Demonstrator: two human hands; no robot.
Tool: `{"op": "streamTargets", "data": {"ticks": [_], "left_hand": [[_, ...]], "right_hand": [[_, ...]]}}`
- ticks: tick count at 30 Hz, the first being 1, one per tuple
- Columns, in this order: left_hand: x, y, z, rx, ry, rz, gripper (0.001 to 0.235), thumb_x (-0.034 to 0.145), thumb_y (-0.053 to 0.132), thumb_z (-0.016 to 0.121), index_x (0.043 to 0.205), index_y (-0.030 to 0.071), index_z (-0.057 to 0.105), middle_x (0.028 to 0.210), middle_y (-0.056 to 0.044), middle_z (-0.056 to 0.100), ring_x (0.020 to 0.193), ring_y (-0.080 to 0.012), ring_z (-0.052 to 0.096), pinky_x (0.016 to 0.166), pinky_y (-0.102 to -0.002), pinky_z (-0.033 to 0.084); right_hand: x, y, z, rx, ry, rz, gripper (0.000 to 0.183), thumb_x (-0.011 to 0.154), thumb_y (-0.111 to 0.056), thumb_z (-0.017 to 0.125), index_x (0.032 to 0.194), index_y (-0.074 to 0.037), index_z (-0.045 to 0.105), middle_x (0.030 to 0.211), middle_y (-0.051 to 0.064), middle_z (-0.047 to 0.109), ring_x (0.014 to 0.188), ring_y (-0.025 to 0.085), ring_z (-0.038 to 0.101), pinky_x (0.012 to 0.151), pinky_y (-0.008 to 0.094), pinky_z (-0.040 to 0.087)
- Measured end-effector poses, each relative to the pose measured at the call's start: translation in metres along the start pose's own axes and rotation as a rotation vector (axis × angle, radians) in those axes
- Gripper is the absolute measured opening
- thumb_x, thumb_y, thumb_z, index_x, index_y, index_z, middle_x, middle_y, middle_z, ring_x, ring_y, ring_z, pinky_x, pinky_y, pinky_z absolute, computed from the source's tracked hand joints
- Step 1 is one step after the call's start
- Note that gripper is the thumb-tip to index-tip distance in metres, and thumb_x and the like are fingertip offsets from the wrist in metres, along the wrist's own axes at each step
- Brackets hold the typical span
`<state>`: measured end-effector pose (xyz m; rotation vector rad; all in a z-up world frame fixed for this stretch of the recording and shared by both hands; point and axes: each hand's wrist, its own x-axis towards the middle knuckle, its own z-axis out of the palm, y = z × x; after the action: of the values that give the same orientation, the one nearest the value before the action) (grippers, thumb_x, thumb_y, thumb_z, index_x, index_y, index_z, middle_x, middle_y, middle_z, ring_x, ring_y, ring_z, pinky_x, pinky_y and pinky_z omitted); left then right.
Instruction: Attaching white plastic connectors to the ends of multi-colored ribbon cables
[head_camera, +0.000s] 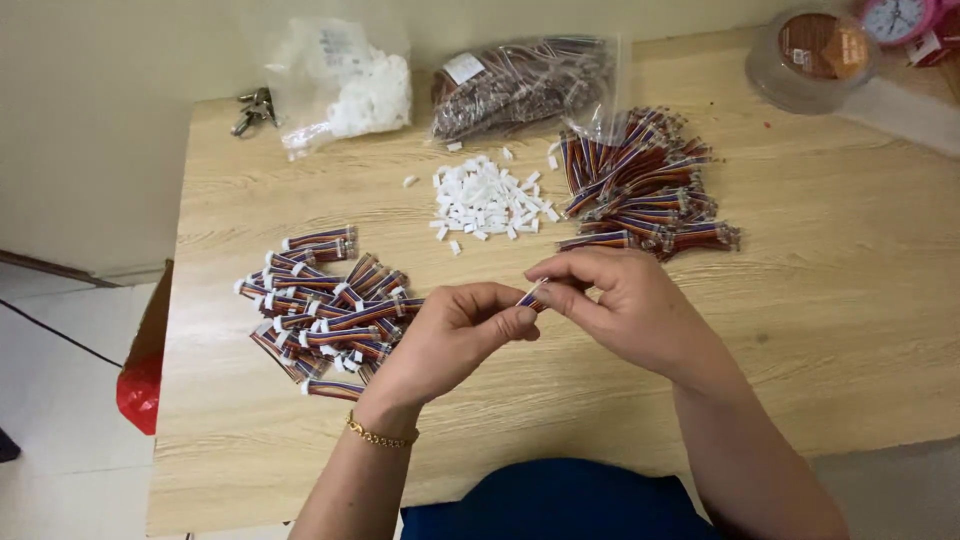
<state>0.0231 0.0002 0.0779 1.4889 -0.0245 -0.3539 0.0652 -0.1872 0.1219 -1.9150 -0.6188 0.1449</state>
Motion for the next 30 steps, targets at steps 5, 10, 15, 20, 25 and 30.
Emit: {"op": "streamTargets", "data": {"ticks": [5,10,15,20,25,30], "left_hand": [[0.002,-0.012,-0.007,0.039,-0.032,-0.017,0.019,0.089,0.016,0.068,0.097,-0.001,0.073,0.074,-0.007,0.071,0.073,-0.0101,0.061,0.074,-0.026,0.051],[-0.003,-0.02,-0.013,0.046,-0.041,-0.042,0.015,0.09,0.016,0.067,0.09,0.002,0.074,0.068,-0.005,0.071,0.066,-0.0055,0.058,0.065,-0.018,0.046],[-0.012,-0.037,-0.022,-0.104,-0.009,-0.064,0.016,0.09,0.016,0.067,0.087,0.001,0.073,0.069,-0.008,0.072,0.069,-0.0087,0.063,0.07,-0.021,0.048],[-0.013,-0.053,-0.027,-0.098,-0.028,-0.055,0.015,0.09,0.014,0.067,0.09,0.0,0.072,0.072,-0.01,0.073,0.071,-0.0112,0.066,0.074,-0.025,0.051],[-0.012,-0.053,-0.031,-0.033,-0.054,-0.04,0.015,0.091,0.013,0.066,0.092,-0.001,0.072,0.073,-0.01,0.073,0.074,-0.0117,0.066,0.077,-0.026,0.052],[-0.009,-0.038,-0.03,0.199,-0.008,-0.051,0.017,0.092,0.015,0.063,0.096,0.0,0.072,0.074,-0.009,0.071,0.077,-0.0169,0.065,0.08,-0.033,0.053]], "right_hand": [[0.0,0.003,0.004,0.025,-0.011,0.017,0.01,0.086,-0.007,0.067,0.093,-0.005,0.074,0.07,0.012,0.072,0.069,0.016,0.066,0.066,0.034,0.055],[-0.006,0.018,0.002,0.081,-0.029,0.075,0.012,0.087,-0.007,0.066,0.094,-0.004,0.075,0.07,0.012,0.074,0.067,0.016,0.066,0.064,0.033,0.055],[-0.011,0.037,-0.005,0.225,0.026,0.195,0.015,0.088,-0.006,0.066,0.099,0.0,0.074,0.073,0.009,0.072,0.071,0.013,0.06,0.065,0.027,0.054],[-0.014,0.054,-0.002,0.271,0.016,0.222,0.017,0.087,-0.005,0.066,0.101,0.001,0.073,0.072,0.011,0.071,0.071,0.014,0.061,0.063,0.026,0.054],[-0.013,0.058,-0.001,0.298,0.01,0.251,0.018,0.087,-0.005,0.066,0.102,0.003,0.073,0.074,0.013,0.072,0.072,0.015,0.062,0.063,0.025,0.054],[-0.004,0.067,-0.001,0.103,-0.042,0.327,0.025,0.089,-0.01,0.066,0.111,0.0,0.07,0.077,0.012,0.07,0.074,0.018,0.06,0.068,0.032,0.053]]}}
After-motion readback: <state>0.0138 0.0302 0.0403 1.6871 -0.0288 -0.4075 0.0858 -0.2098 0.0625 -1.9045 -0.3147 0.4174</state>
